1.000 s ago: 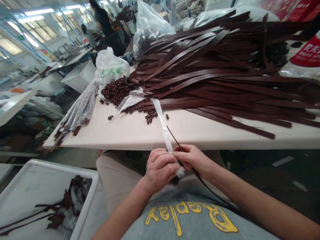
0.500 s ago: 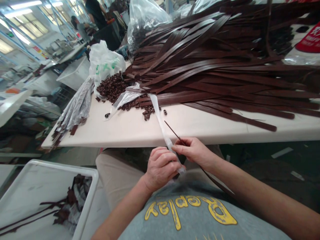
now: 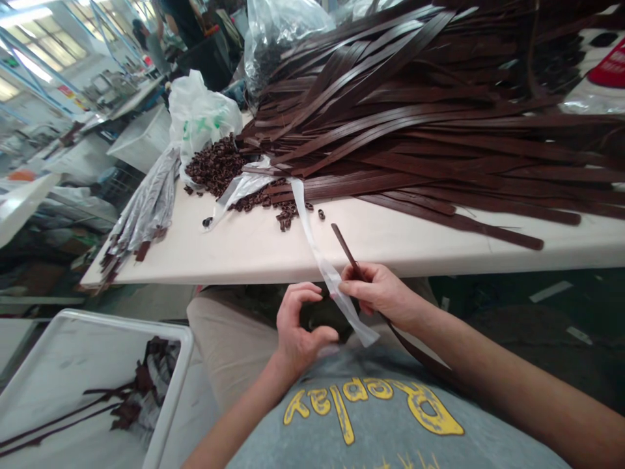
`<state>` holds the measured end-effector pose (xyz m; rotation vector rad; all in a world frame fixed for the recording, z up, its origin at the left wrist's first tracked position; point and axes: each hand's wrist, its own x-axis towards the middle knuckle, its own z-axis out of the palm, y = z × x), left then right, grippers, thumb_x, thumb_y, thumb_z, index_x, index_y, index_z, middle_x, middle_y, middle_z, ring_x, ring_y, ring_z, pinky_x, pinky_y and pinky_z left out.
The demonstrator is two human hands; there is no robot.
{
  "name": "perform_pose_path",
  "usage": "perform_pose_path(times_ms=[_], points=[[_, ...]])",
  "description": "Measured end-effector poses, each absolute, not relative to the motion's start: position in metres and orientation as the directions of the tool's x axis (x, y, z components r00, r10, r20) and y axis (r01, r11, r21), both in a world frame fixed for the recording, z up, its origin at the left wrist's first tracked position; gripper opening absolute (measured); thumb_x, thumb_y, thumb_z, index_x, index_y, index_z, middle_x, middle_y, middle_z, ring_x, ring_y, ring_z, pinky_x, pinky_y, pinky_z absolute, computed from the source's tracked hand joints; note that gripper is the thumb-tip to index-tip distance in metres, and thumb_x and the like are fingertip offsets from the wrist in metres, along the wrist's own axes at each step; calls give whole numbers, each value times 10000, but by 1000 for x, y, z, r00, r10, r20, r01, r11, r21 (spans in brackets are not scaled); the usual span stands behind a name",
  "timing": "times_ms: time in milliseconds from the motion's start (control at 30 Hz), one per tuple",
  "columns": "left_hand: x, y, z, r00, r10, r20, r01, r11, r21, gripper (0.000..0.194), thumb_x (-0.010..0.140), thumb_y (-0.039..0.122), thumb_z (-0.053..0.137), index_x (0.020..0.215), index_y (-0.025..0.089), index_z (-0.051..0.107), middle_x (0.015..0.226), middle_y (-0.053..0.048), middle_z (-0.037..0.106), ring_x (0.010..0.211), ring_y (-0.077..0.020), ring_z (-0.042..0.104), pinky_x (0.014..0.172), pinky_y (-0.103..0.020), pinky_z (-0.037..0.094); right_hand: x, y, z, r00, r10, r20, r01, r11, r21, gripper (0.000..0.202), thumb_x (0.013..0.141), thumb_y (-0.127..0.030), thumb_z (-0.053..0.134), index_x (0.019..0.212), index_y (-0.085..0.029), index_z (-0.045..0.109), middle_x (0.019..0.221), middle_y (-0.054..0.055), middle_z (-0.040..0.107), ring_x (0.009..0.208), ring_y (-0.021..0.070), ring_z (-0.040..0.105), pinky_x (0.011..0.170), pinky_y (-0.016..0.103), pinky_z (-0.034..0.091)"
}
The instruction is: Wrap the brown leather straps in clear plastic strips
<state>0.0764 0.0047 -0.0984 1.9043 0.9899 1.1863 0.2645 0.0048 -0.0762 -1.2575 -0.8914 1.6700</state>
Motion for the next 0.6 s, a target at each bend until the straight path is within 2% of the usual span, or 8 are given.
perform_pose_path(times_ms=[33,67,100,133,200,367,600], points=[[77,3,-99,316,928,196,186,-263,947,595,800,734,591,968,167,661,954,-97,711,886,-229,668,802,-359,547,265,4,-76,-148,918,-367,-209,-392,-896,317,657,-466,742,701,-204,570,567,-75,543,365,43,367,360,203,289],[78,2,-99,384,923,-16,123,-34,992,612,846,726,528,986,148,673,956,-107,719,892,-232,675,816,-364,546,265,4,-76,-159,918,-364,-211,-391,-896,316,655,-461,749,701,-201,576,550,-76,538,362,43,368,359,200,281],[81,1,-98,469,864,-185,71,172,983,622,880,706,489,1013,132,685,967,-117,730,904,-236,683,841,-370,544,265,3,-75,-171,917,-361,-213,-392,-895,315,657,-461,753,703,-200,582,519,-79,523,360,48,375,360,198,274],[84,0,-97,542,787,-295,30,333,943,622,894,686,487,1039,119,696,984,-127,739,922,-242,691,870,-376,540,265,3,-75,-183,915,-359,-214,-393,-894,313,666,-463,751,708,-199,588,496,-81,510,361,55,386,362,198,275],[90,-1,-93,602,691,-400,-43,529,848,578,871,642,574,1036,108,720,991,-136,753,936,-253,706,909,-381,530,265,3,-74,-184,917,-354,-221,-389,-894,307,681,-461,747,725,-195,599,503,-75,522,373,60,402,372,200,298],[96,-2,-87,600,619,-506,-97,685,722,460,766,529,758,953,109,766,870,-126,777,818,-226,729,846,-343,541,271,2,-74,-116,938,-328,-216,-346,-913,305,679,-443,768,751,-186,621,642,-58,579,428,45,414,395,200,333],[99,-1,-87,557,630,-541,-31,666,745,408,735,465,792,913,98,784,861,-120,780,798,-217,717,801,-327,552,270,0,-80,-109,954,-279,-157,-294,-943,304,692,-459,736,757,-178,641,640,-47,560,471,75,448,410,215,374]])
